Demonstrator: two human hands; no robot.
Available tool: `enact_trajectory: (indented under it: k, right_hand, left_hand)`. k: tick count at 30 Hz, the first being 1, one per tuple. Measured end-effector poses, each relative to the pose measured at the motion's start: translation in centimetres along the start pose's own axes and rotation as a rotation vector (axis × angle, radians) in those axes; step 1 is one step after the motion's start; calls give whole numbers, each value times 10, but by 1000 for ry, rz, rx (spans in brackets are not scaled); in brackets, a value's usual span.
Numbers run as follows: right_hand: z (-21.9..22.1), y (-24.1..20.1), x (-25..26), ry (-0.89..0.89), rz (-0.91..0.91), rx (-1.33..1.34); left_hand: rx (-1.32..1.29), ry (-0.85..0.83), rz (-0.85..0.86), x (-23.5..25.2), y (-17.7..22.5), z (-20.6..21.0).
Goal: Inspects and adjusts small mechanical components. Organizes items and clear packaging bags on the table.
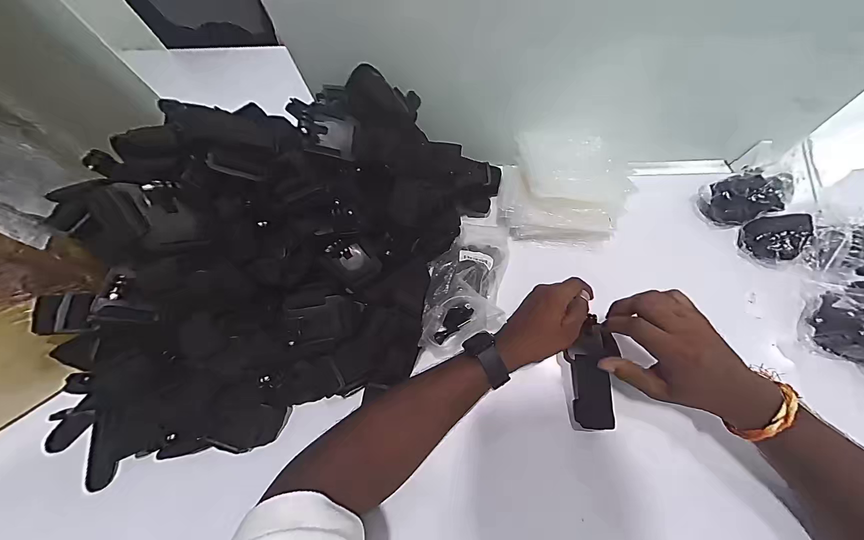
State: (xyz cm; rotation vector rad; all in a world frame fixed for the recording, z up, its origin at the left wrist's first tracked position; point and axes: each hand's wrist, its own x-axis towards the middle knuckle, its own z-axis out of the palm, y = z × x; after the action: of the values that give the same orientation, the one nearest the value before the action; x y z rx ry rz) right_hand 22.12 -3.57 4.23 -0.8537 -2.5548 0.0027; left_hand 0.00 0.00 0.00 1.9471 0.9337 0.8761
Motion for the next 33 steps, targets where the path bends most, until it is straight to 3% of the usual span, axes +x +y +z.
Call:
enact_trajectory:
  k: [6,10,16,21,28,33]
  right_hand:
    - [32,7,-25,-179,93,173]
    - [36,11,-23,-240,138,136]
    - [31,19,-28,-58,226,154]
    - [30,28,-31,96,446,649]
    - [27,24,-28,209,572,1010]
    - [27,18,-25,183,576,1003]
  left_hand:
    - [-21,49,-62,-1,1,-1]
    - [14,49,-48,-1,0,0]
    - [-163,-8,47,-2,-4,1]
    - [-358,-75,118,-3,-5,4]
    - [-270,-112,124,-2,-5,5]
    - [-123,-71,168,-2,-3,7]
